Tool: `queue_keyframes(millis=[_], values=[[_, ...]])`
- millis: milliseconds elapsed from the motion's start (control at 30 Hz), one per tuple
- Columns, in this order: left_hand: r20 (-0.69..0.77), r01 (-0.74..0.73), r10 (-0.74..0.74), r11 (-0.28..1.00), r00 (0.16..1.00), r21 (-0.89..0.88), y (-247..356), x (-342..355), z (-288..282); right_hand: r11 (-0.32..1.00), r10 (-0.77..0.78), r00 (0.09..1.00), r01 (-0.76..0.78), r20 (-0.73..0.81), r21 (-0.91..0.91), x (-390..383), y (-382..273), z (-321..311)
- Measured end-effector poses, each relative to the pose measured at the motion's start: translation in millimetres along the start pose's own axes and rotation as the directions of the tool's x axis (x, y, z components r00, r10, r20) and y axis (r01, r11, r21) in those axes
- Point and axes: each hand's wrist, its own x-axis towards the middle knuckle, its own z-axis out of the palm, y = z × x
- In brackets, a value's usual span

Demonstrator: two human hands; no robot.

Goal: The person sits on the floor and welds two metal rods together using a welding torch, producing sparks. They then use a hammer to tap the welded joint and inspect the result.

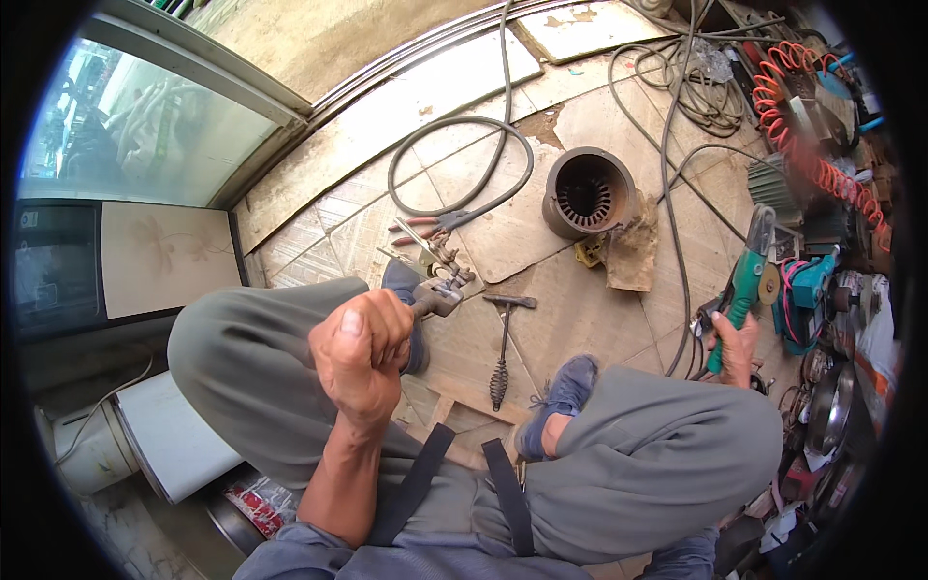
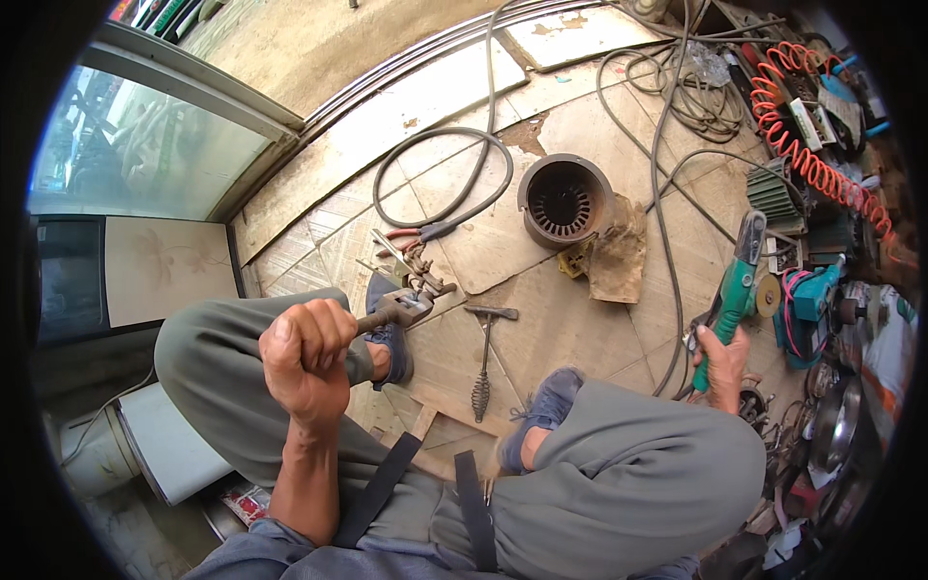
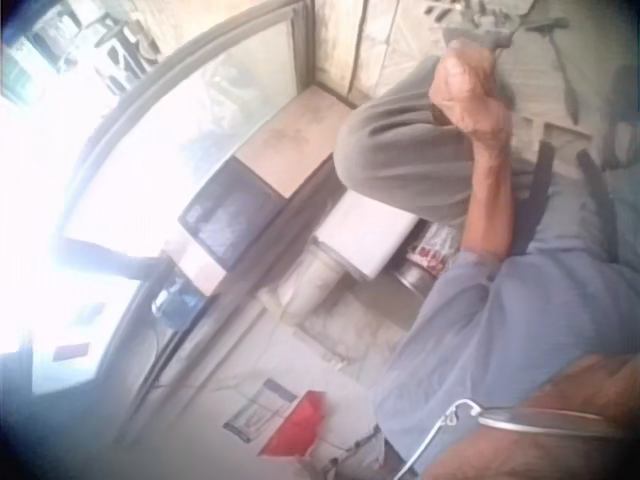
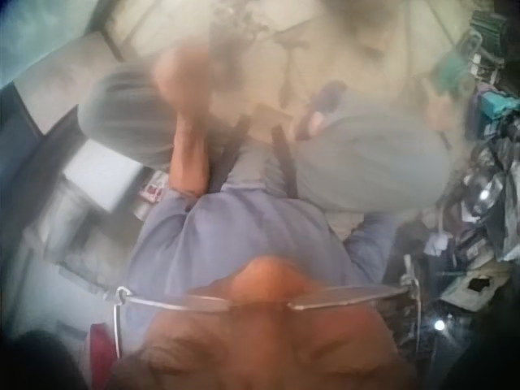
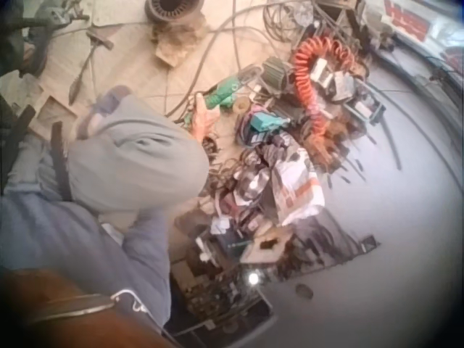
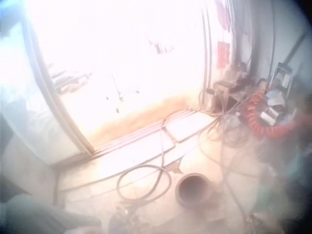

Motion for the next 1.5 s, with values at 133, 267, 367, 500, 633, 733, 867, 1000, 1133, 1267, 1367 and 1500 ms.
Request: queue_keyframes(millis=[133, 267, 367, 500, 633, 733, 867, 1000, 1133, 1267, 1367, 1500], values=[[0.155, 0.018, -0.016, 1.0, 0.988, -0.009, 0.9, 1.8, -13.5, 0.886, -0.192, 0.979, 0.205, 0.073, -0.415, -59.1, -142.9, -30.2], [0.197, 0.038, -0.042, 0.999, 0.98, 0.02, -0.9, -6.3, -16.4, 0.584, -0.482, 0.876, 0.349, 0.033, -0.733, -92.6, -207.2, -42.3], [0.166, 0.004, -0.008, 1.0, 0.986, 0.02, 1.7, -10.6, -16.6, 0.885, -0.346, 0.938, 0.338, 0.033, -0.321, -137.0, -237.1, -7.6], [0.081, 0.06, -0.058, 0.998, 0.995, -0.017, -0.5, -13.2, -30.4, 0.909, -0.417, 0.901, 0.413, -0.119, -0.056, -181.0, -222.6, 72.6], [0.069, -0.021, 0.024, 0.999, 0.997, -0.046, -1.2, -9.6, -28.3, 0.95, -0.283, 0.954, 0.293, -0.101, 0.105, -225.5, -150.9, 159.5], [0.026, -0.026, 0.03, 0.99, 0.999, -0.138, -5.1, -13.0, -34.1, 0.975, -0.21, 0.978, 0.209, -0.005, 0.072, -256.5, -86.8, 200.4], [0.007, -0.032, 0.033, 0.99, 0.999, -0.137, -4.3, -14.1, -39.6, 0.982, -0.177, 0.979, 0.168, 0.099, 0.092, -284.5, -63.0, 216.9], [0.008, -0.043, 0.044, 0.997, 0.999, -0.064, -1.0, -34.1, -42.0, 0.989, -0.111, 0.967, 0.129, 0.227, -0.066, -278.1, -74.4, 216.3], [0.02, -0.043, 0.043, 0.999, 0.999, 0.025, -1.6, -65.5, -35.2, 0.918, -0.375, 0.916, 0.388, 0.139, -0.077, -283.2, -58.7, 215.0], [0.063, -0.166, 0.161, 0.983, 0.985, 0.081, -7.2, -97.4, -38.4, 0.713, -0.644, 0.755, 0.651, 0.122, -0.259, -269.3, -78.2, 191.5], [0.081, -0.164, 0.155, 0.978, 0.985, 0.131, -6.7, -107.8, -38.3, 0.741, -0.667, 0.745, 0.658, -0.029, -0.136, -259.6, -95.7, 186.4], [0.069, -0.152, 0.144, 0.98, 0.987, 0.13, -5.1, -107.6, -37.6, 0.869, -0.4, 0.905, 0.425, 0.145, -0.254, -250.6, -103.3, 184.4]])
